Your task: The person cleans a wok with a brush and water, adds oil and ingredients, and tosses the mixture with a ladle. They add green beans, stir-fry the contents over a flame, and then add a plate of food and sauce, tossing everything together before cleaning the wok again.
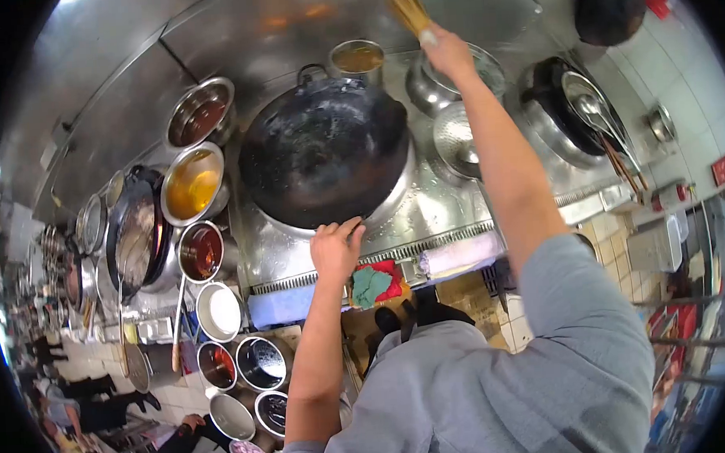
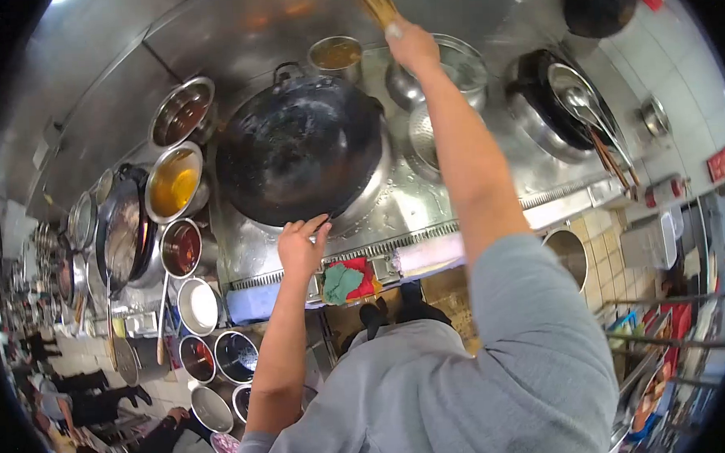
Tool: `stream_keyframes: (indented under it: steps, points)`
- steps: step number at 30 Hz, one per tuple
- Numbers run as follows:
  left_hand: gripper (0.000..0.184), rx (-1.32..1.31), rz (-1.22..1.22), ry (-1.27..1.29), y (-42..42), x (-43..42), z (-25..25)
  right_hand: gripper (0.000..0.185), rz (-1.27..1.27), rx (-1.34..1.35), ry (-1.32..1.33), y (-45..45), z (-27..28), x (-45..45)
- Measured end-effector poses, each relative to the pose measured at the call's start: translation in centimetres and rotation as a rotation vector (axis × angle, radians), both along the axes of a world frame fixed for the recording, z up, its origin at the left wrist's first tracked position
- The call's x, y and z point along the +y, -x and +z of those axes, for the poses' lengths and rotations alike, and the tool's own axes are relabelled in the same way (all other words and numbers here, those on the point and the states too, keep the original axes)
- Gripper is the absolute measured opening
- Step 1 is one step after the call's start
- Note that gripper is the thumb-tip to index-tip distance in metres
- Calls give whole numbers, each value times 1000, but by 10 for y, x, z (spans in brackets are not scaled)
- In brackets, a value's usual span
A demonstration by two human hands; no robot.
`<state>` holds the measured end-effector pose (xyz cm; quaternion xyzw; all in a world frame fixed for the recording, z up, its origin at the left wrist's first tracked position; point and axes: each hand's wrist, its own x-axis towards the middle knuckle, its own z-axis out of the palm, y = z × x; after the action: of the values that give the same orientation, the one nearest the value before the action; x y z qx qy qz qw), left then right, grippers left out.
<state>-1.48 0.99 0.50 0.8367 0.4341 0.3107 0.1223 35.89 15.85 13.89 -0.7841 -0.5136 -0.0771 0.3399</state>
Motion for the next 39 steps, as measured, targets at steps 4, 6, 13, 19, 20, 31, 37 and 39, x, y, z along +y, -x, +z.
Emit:
stream_keyframes:
  steps: [4, 6, 13, 19, 20, 31, 37, 39]
  points:
    - [20, -6, -65, -93, -3, 6, -9, 69, -64, 357, -319, 35, -12, -100]
    - [20, -28, -70, -80, -2, 5, -16, 74, -100, 287, -244, 52, -70, -152]
    - [23, 98, -106, 53, -3, 3, -14, 28, -13, 298, 526, 112, -119, -311]
    - [35, 280, -182, 31, 2, 23, -10, 24, -51, 383, 588, 142, -187, -312]
    - [36, 311, -200, 40, 3, 23, -10, 24, -76, 391, 570, 139, -191, -316]
    - [36, 370, -150, 45, -4, -10, 17, 31, -576, 358, 12, 113, -167, -433]
    - [37, 388, -114, 44, -4, -12, 17, 27, -848, 299, 314, 66, -197, -445]
    - [34, 369, -130, 44, 0, 18, -10, 27, -648, 581, 573, 48, -207, -445]
